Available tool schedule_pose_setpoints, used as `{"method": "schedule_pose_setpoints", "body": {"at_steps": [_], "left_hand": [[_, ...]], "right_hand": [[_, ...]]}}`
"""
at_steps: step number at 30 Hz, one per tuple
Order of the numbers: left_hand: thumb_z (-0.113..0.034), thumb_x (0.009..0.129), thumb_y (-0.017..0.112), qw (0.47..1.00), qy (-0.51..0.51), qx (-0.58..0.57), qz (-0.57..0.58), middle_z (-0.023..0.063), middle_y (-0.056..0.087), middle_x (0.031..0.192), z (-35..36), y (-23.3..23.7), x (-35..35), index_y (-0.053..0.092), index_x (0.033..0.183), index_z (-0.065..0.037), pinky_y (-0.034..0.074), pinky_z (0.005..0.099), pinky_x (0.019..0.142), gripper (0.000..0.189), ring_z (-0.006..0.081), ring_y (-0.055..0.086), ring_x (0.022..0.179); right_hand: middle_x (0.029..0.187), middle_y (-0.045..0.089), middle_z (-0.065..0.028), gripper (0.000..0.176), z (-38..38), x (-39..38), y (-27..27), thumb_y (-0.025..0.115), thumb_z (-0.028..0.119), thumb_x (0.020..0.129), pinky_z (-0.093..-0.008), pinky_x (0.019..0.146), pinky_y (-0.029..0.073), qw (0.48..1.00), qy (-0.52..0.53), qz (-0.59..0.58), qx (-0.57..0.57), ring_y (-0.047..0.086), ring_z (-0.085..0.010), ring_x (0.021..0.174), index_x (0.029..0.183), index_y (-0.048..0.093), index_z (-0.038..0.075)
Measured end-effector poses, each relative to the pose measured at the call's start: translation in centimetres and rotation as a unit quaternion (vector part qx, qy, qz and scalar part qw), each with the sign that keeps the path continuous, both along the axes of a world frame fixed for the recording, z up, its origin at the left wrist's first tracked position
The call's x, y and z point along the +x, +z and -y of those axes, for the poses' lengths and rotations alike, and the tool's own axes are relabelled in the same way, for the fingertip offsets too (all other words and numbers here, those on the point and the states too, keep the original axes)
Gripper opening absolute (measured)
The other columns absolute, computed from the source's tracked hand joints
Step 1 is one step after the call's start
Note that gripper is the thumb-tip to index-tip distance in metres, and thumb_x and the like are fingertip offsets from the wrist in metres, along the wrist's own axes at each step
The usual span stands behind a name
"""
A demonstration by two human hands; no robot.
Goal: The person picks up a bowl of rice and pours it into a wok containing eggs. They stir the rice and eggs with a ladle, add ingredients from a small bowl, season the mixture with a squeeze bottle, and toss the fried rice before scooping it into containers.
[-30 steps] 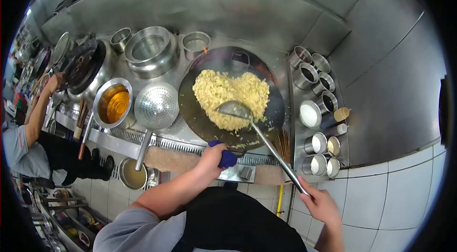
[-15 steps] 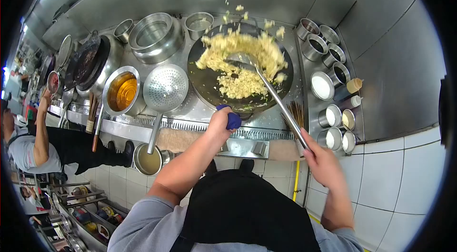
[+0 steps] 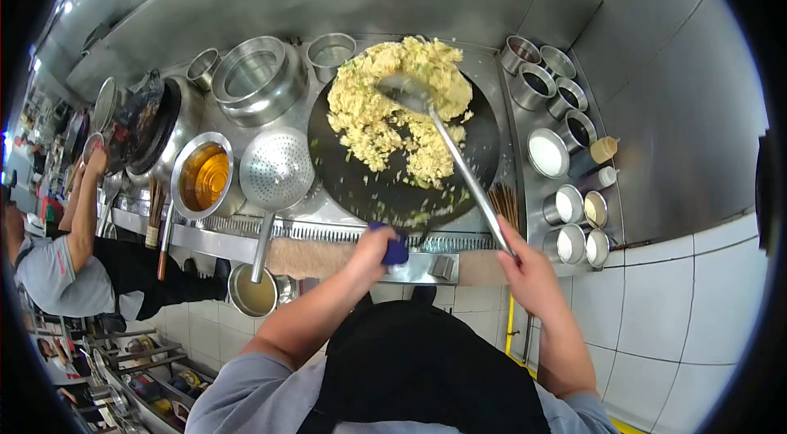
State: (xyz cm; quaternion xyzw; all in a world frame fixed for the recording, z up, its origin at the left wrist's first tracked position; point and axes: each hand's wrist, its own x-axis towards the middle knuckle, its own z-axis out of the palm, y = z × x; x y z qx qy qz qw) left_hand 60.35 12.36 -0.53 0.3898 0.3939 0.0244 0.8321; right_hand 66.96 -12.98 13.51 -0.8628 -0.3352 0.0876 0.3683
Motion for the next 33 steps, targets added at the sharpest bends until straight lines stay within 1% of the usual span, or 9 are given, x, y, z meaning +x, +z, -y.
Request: {"method": "schedule_pose_setpoints", "body": {"at_steps": [3, 6, 9, 15, 16, 19, 23, 28, 33], "left_hand": [[-0.016, 0.075, 0.058, 0.996, -0.011, -0.085, -0.003, 0.0050, 0.053, 0.069, -3.7, 1.4, 5.1, 0.051, 0.087, -0.011, 0.037, 0.0289, 0.039, 0.015, 0.0176, 0.050, 0.051], [-0.038, 0.083, 0.061, 0.997, -0.051, -0.060, 0.009, 0.0056, 0.052, 0.066, -5.7, 1.5, 5.4, 0.051, 0.088, -0.010, 0.032, 0.0262, 0.036, 0.030, 0.0152, 0.046, 0.046], [-0.070, 0.084, 0.039, 0.923, -0.159, -0.307, 0.169, 0.0145, 0.061, 0.083, -7.7, -1.1, 0.1, 0.053, 0.105, -0.009, 0.037, 0.0258, 0.039, 0.065, 0.0185, 0.049, 0.049], [-0.069, 0.085, 0.035, 0.859, -0.175, -0.320, 0.358, 0.0273, 0.050, 0.123, -8.2, 0.2, -3.6, 0.040, 0.132, -0.002, 0.055, 0.0412, 0.074, 0.083, 0.0336, 0.063, 0.090], [-0.069, 0.086, 0.033, 0.848, -0.177, -0.315, 0.386, 0.0280, 0.047, 0.129, -8.3, 0.9, -3.5, 0.039, 0.133, 0.000, 0.055, 0.0440, 0.079, 0.083, 0.0359, 0.062, 0.096], [-0.056, 0.089, 0.045, 0.884, -0.184, -0.258, 0.344, 0.0248, 0.043, 0.135, -8.2, 1.6, -4.2, 0.039, 0.133, -0.001, 0.055, 0.0415, 0.081, 0.071, 0.0352, 0.062, 0.100], [-0.032, 0.088, 0.061, 0.965, -0.161, -0.115, 0.170, 0.0158, 0.062, 0.108, -8.1, 1.9, -3.5, 0.051, 0.118, -0.003, 0.052, 0.0275, 0.061, 0.043, 0.0184, 0.063, 0.074], [-0.049, 0.089, 0.054, 0.988, -0.051, -0.130, 0.071, 0.0089, 0.063, 0.080, -6.0, 0.3, -0.2, 0.053, 0.110, -0.005, 0.048, 0.0259, 0.049, 0.049, 0.0157, 0.058, 0.058], [-0.059, 0.089, 0.045, 0.972, -0.109, -0.172, 0.120, 0.0054, 0.061, 0.092, -5.2, 3.1, 2.2, 0.052, 0.105, -0.011, 0.056, 0.0394, 0.064, 0.051, 0.0196, 0.063, 0.076]], "right_hand": [[0.066, 0.054, -0.0061, 0.059, 0.7, -2.1, 7.4, 0.047, 0.007, 0.091, -0.0247, 0.044, 0.040, 0.940, -0.101, -0.322, 0.054, 0.048, -0.0143, 0.044, 0.146, 0.028, 0.020], [0.064, 0.046, 0.0001, 0.059, 1.1, -2.8, 11.3, 0.044, 0.003, 0.090, -0.0181, 0.041, 0.033, 0.928, -0.105, -0.312, 0.173, 0.039, -0.0045, 0.044, 0.146, 0.027, 0.013], [0.062, 0.045, -0.0027, 0.060, 1.1, -1.8, 9.9, 0.044, 0.006, 0.091, -0.0197, 0.038, 0.034, 0.902, -0.091, -0.350, 0.234, 0.039, -0.0071, 0.042, 0.147, 0.022, 0.012], [0.061, 0.046, -0.0009, 0.053, -3.3, 5.6, -4.4, 0.051, 0.018, 0.093, -0.0295, 0.038, 0.037, 0.737, -0.143, -0.637, 0.177, 0.040, -0.0120, 0.040, 0.141, 0.035, 0.032], [0.061, 0.046, -0.0009, 0.053, -4.5, 6.4, -3.7, 0.051, 0.018, 0.093, -0.0295, 0.038, 0.037, 0.742, -0.134, -0.633, 0.174, 0.040, -0.0120, 0.040, 0.141, 0.035, 0.032], [0.065, 0.054, -0.0061, 0.049, -5.2, 5.3, -0.8, 0.051, 0.015, 0.092, -0.0306, 0.043, 0.044, 0.981, -0.038, 0.046, -0.183, 0.050, -0.0130, 0.046, 0.139, 0.041, 0.025], [0.063, 0.051, -0.0040, 0.054, -2.5, 2.5, 4.8, 0.049, 0.010, 0.092, -0.0296, 0.041, 0.043, 0.977, -0.080, -0.193, -0.043, 0.047, -0.0112, 0.045, 0.142, 0.035, 0.026], [0.066, 0.050, -0.0021, 0.057, -4.4, 6.3, -6.1, 0.050, 0.013, 0.093, -0.0272, 0.038, 0.041, 0.787, -0.103, -0.596, 0.121, 0.042, -0.0102, 0.043, 0.144, 0.031, 0.030], [0.072, 0.056, -0.0044, 0.055, -7.2, 7.6, -0.7, 0.053, 0.015, 0.092, -0.0287, 0.040, 0.044, 0.962, -0.125, -0.236, -0.051, 0.049, -0.0126, 0.045, 0.142, 0.034, 0.026]]}}
